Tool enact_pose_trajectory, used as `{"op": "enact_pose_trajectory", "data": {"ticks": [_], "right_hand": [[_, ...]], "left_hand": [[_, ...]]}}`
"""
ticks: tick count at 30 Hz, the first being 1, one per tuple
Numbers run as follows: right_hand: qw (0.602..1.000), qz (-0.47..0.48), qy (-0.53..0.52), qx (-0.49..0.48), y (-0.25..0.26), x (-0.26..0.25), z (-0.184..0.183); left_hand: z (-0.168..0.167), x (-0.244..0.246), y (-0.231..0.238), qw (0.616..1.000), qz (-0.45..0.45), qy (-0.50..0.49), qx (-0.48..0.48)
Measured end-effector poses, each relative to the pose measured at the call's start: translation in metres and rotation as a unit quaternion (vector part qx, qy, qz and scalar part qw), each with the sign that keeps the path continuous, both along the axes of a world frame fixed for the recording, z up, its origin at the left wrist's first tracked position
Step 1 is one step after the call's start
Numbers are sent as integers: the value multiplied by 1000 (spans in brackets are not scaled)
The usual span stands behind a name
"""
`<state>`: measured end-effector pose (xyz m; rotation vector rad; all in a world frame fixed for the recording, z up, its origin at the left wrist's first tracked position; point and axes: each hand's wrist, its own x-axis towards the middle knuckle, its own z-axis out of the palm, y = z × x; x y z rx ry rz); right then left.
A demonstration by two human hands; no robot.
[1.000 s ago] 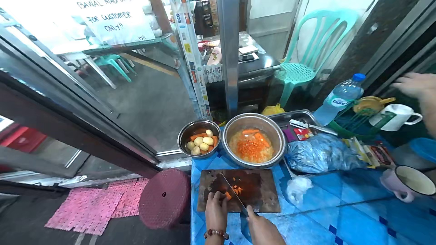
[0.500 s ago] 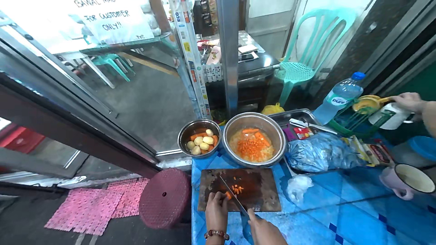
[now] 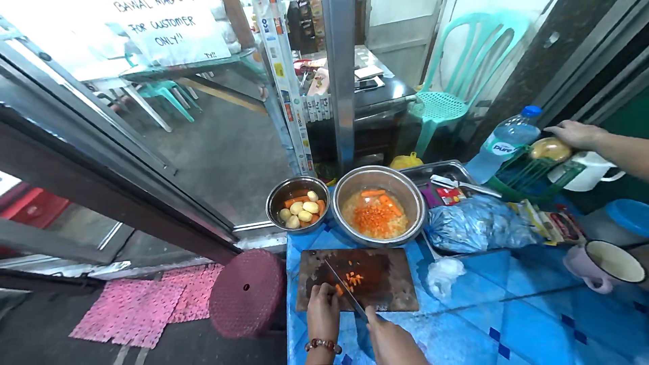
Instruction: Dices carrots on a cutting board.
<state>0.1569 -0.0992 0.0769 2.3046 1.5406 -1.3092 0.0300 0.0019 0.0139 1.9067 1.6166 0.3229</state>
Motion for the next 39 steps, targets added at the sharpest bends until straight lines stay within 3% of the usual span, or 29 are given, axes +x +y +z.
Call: {"op": "enact_pose_trajectory", "data": {"ticks": [5, 11, 18, 23, 27, 31, 39], "right_hand": [[999, 12, -37, -17, 2, -13, -13], [1000, -6, 4, -15, 5, -4, -2], [998, 25, -54, -23, 2, -25, -6], [1000, 4, 2, -23, 8, -11, -7], [1000, 19, -14, -2, 2, -16, 4], [998, 29, -46, -14, 2, -25, -9], [1000, 15, 4, -8, 5, -13, -1]], "left_hand": [[4, -1, -1, 1000, -4, 9, -5], [-2, -6, -2, 1000, 4, -19, 3], [3, -7, -3, 1000, 8, -5, -9], [-2, -13, -6, 999, 16, -29, -10], [2, -12, -4, 1000, 18, -13, -22], [7, -13, -3, 999, 15, 28, -38], [3, -19, -2, 998, 24, 19, -46]]}}
